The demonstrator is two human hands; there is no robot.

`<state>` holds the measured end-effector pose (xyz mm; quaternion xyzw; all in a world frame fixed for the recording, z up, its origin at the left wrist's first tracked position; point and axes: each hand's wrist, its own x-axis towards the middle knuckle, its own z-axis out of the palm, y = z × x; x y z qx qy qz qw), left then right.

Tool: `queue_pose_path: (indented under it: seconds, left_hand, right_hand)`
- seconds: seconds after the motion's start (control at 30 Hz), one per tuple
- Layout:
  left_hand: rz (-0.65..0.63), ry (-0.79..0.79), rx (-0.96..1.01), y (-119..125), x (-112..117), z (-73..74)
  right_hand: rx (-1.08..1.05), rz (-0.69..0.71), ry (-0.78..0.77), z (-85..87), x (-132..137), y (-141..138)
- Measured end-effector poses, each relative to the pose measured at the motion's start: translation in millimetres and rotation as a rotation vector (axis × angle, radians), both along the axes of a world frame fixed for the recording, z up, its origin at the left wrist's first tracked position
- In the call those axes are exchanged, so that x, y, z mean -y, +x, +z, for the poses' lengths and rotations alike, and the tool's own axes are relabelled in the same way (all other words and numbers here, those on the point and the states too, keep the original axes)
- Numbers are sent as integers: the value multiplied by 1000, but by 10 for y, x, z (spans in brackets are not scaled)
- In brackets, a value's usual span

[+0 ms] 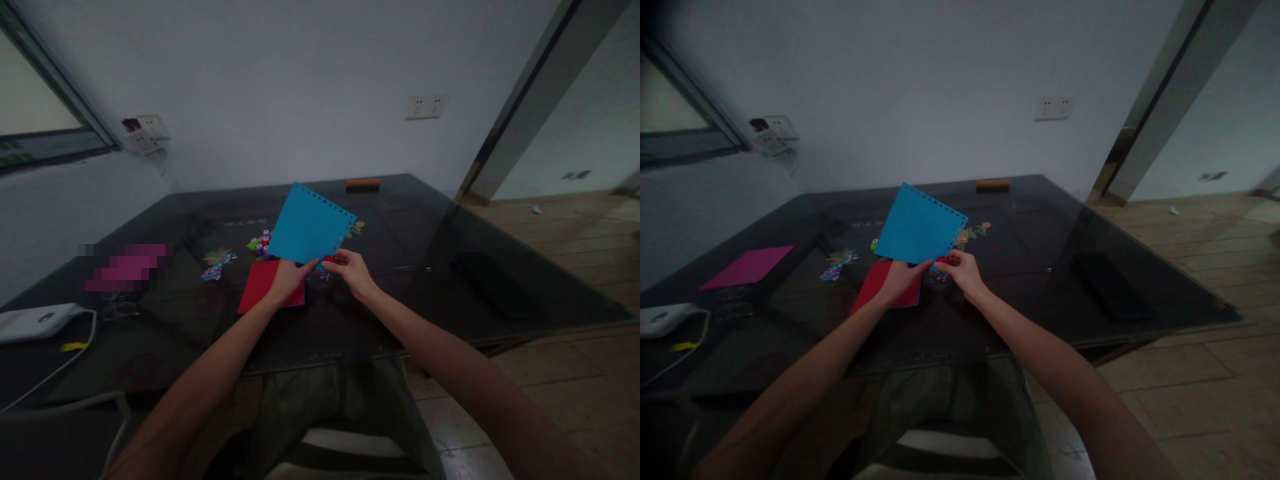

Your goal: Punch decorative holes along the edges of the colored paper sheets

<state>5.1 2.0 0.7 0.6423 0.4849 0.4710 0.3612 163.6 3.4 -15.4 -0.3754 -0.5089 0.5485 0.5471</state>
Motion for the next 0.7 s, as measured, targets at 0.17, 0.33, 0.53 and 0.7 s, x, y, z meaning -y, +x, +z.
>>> queue_pose_path:
  seconds: [0.17, 0.33, 0.53, 0.7]
  left_hand:
    - [-11, 27, 1, -6, -5, -22]
    - [19, 51, -45, -24, -47, -63]
    - [65, 131, -63, -63, -113, -104]
    - [63, 135, -60, -70, -122, -110]
  right_hand:
    - [7, 5, -1, -18, -23, 2]
    - [34, -5, 25, 5, -23, 7]
    - [39, 9, 13, 9, -10, -6]
    - [39, 1, 0, 2, -14, -8]
